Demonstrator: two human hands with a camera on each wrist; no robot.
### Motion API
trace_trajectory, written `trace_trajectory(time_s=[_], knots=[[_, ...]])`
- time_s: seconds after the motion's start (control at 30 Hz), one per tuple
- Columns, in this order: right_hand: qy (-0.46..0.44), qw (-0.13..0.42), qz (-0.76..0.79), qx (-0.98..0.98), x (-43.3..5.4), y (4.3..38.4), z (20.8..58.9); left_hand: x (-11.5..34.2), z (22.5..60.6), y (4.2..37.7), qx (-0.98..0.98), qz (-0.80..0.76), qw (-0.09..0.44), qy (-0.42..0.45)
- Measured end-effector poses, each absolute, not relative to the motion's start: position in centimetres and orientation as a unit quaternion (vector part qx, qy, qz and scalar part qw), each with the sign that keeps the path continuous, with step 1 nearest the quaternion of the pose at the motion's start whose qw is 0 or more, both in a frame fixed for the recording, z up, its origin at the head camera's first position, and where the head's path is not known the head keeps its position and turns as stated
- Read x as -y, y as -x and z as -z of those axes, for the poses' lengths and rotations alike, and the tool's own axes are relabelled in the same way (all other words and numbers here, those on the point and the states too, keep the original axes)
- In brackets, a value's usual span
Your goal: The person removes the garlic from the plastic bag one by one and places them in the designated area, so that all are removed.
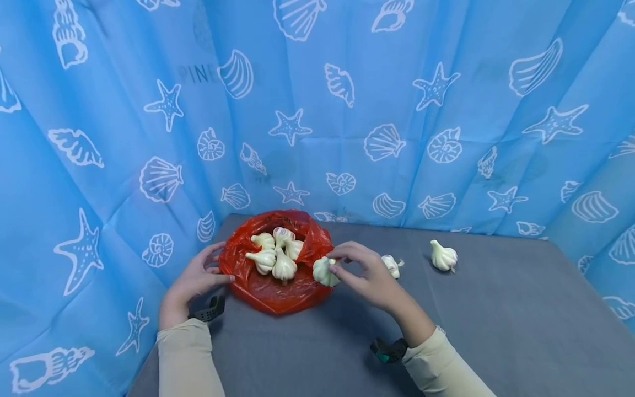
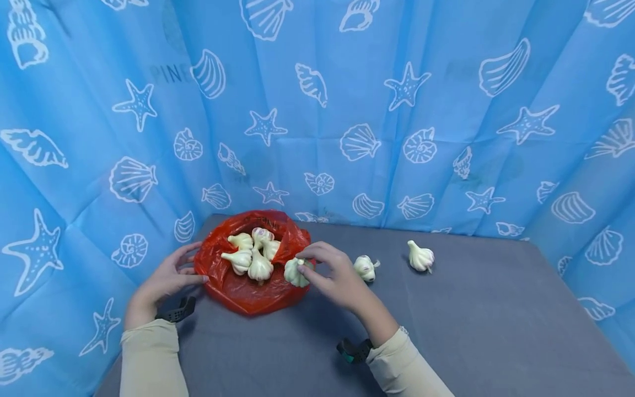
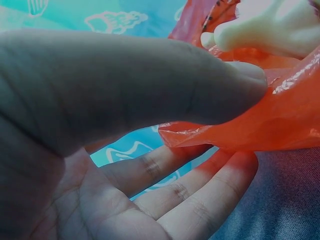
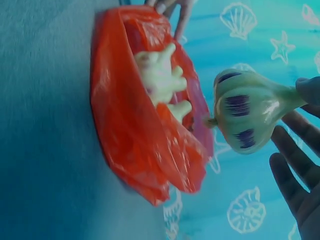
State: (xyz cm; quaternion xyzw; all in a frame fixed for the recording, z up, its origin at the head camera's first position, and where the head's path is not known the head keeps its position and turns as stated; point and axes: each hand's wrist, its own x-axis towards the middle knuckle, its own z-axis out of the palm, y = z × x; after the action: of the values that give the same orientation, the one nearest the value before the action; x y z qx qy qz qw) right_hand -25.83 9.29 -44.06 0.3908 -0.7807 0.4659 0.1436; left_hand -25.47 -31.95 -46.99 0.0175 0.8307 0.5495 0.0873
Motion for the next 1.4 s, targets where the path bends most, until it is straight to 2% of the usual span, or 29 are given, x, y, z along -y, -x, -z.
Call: trace_trajectory(time_s=[0.63, 0.9, 1.4], knots=[[-0.324, 0.192, -0.441, 0.815, -17.9, 25.7, 43.5, 32.0, 46.8, 25.6, -0.830, -0.549, 0.098, 0.001], [-0.286, 0.239, -0.426, 0.824, -21.6, 26.1, 42.7, 31.9, 46.8, 25.6, -0.833, -0.545, 0.099, -0.002], [-0.192, 0.214, -0.395, 0.872, -24.9, 27.5, 44.4, 32.0, 46.8, 25.6, -0.835, -0.541, 0.103, 0.007]])
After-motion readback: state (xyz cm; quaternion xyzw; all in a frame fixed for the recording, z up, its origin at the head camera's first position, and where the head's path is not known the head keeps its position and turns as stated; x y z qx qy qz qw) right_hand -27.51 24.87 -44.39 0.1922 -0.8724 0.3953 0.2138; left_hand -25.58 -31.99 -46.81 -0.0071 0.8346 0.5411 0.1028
